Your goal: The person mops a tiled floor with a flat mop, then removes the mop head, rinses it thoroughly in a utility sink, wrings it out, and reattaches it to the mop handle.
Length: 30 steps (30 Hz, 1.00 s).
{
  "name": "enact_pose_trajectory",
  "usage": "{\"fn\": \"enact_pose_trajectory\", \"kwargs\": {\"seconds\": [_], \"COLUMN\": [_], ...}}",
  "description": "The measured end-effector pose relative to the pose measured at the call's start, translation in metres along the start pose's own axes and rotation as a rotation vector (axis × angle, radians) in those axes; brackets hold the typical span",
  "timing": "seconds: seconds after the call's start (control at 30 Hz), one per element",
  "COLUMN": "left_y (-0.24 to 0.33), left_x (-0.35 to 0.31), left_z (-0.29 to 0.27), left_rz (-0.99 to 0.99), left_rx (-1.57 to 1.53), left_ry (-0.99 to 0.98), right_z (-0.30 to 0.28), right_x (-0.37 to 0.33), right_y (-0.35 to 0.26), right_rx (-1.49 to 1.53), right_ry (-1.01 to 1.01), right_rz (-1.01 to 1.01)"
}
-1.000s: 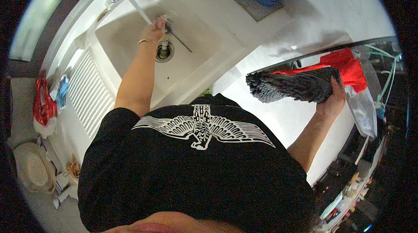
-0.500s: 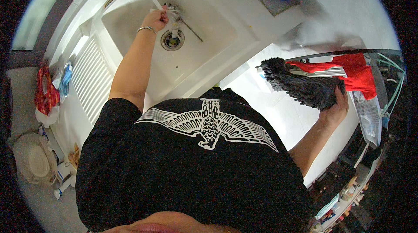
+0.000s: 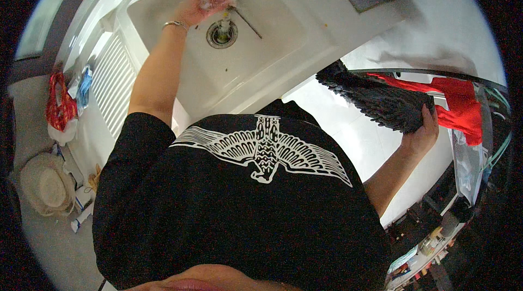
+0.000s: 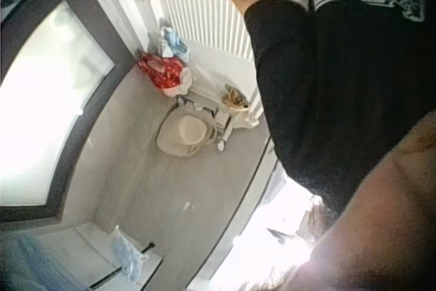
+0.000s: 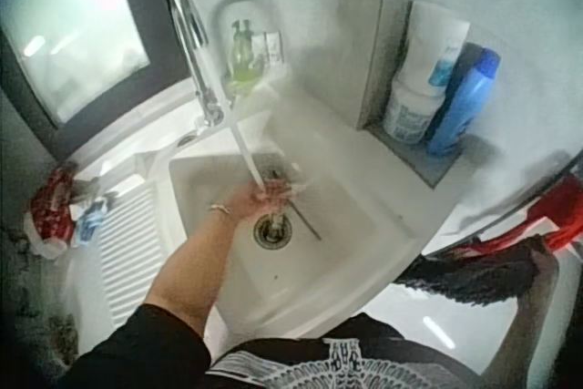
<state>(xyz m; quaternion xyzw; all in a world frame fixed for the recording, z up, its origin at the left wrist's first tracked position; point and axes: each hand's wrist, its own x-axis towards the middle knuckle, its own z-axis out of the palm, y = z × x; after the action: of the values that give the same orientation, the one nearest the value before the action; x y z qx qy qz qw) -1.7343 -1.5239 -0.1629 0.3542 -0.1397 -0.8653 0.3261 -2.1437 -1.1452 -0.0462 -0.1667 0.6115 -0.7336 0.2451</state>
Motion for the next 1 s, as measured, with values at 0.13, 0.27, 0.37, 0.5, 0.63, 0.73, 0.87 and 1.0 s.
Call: {"fn": "enact_pose_trajectory", "kwargs": {"seconds": [0.13,0.27,0.37,0.5,0.63,0.73,0.87,1.0], "left_y": [0.034,0.044,0.014,-0.021,-0.025,-0.048,-0.119,-0.123], "left_x": [-0.021,-0.039,-0.049,-0.037,-0.005,-0.005,-0.005,0.028], "left_z": [0.014,0.023,0.017,-0.003,-0.020,-0.033,-0.055,-0.077], "left_rz": [-0.180,-0.523,-0.780,-0.731,-0.585,-0.858,-1.246,-0.564], "left_rx": [0.289,0.708,1.110,1.854,2.215,1.671,1.641,2.201], "left_ry": [-0.220,-0.266,-0.292,-0.082,-0.109,-0.092,-0.386,-0.003], "right_z": [-0.001,-0.003,-0.005,-0.010,-0.011,-0.008,-0.007,-0.011], "right_x": [0.004,0.008,0.010,0.013,0.016,0.017,0.016,0.014], "right_y": [0.003,0.006,0.009,0.012,0.012,0.012,0.013,0.015], "right_rx": [-0.016,-0.045,-0.083,-0.099,-0.101,-0.079,-0.089,-0.079], "right_ry": [-0.004,0.060,0.104,0.117,0.119,0.120,0.183,0.167], "right_rz": [0.024,0.068,0.049,0.028,0.014,0.012,0.047,0.032]}}
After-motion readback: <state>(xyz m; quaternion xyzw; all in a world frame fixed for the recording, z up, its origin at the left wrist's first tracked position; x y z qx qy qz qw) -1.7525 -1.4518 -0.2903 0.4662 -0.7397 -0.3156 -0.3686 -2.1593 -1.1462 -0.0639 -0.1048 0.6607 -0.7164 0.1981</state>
